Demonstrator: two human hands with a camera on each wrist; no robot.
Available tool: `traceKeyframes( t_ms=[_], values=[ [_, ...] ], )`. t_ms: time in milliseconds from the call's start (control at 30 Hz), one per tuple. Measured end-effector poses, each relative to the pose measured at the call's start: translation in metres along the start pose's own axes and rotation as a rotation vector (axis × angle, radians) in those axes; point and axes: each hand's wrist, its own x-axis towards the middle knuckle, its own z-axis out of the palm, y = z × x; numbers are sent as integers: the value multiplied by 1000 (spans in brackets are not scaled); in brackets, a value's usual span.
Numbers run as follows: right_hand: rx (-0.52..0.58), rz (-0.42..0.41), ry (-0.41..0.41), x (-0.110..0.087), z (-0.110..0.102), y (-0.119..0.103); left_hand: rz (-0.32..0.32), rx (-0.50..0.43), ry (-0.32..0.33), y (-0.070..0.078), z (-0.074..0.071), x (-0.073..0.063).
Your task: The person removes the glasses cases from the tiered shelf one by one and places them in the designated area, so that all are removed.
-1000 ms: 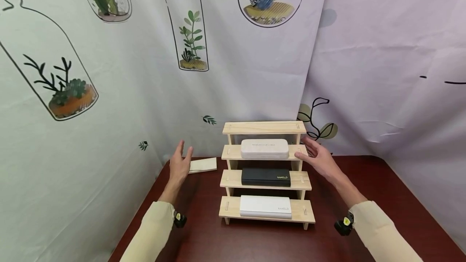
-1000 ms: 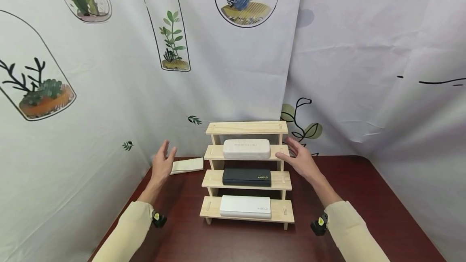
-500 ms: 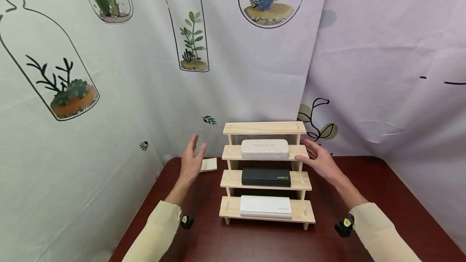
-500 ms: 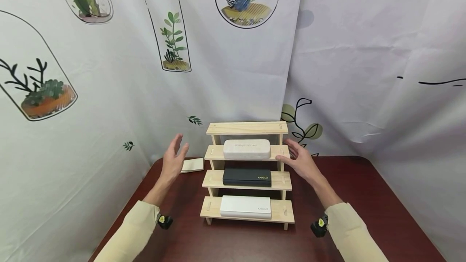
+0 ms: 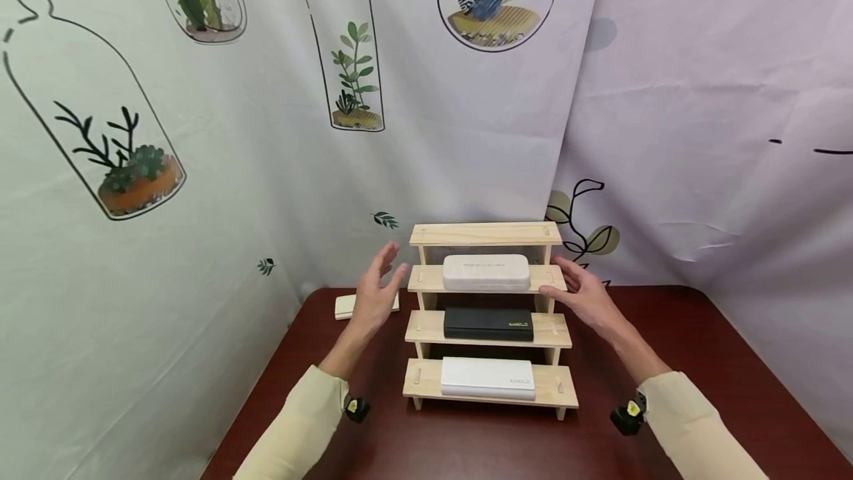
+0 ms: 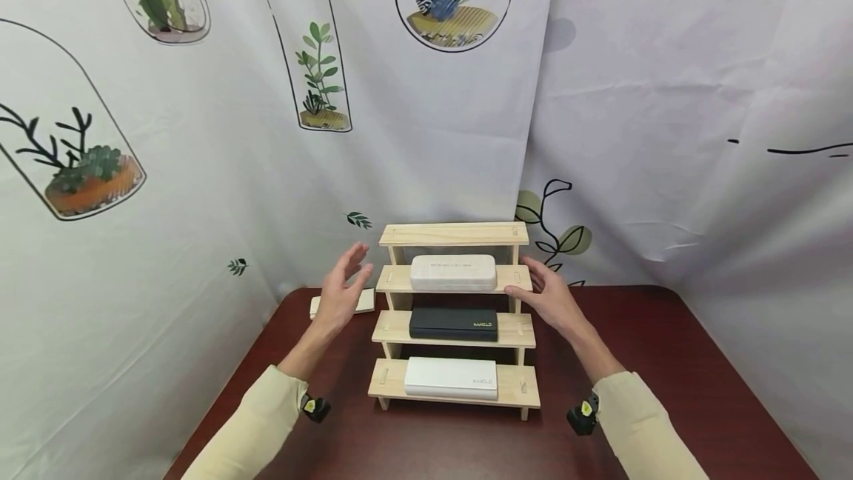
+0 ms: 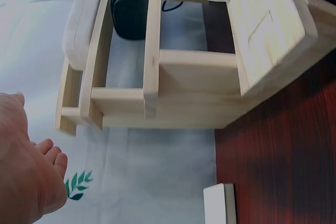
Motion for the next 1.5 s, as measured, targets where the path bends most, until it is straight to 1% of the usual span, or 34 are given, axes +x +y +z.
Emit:
traceKeyframes(
  t_ms=[200,433,600,833,1067,1267,1500],
  values=[
    [-6,14,-4,0,1,2,-12,-7,-21,6,13,0],
    [-7,22,-2,1,1,2,-37,-63,-74,9,26,-2],
    [-17,19,0,1,1,2,-61,-38,-84,12,33,-1],
    [-8,23,6,0,2,1,-40,-24,-134,13,44,3],
    [6,17,8,-1,2,2,-79,29,-183,18,55,3],
    [-1,18,19,0,2,3,-93,76,-204,20,61,5],
    [1,19,20,0,1,3,-101,75,-219,23,64,6]
  ],
)
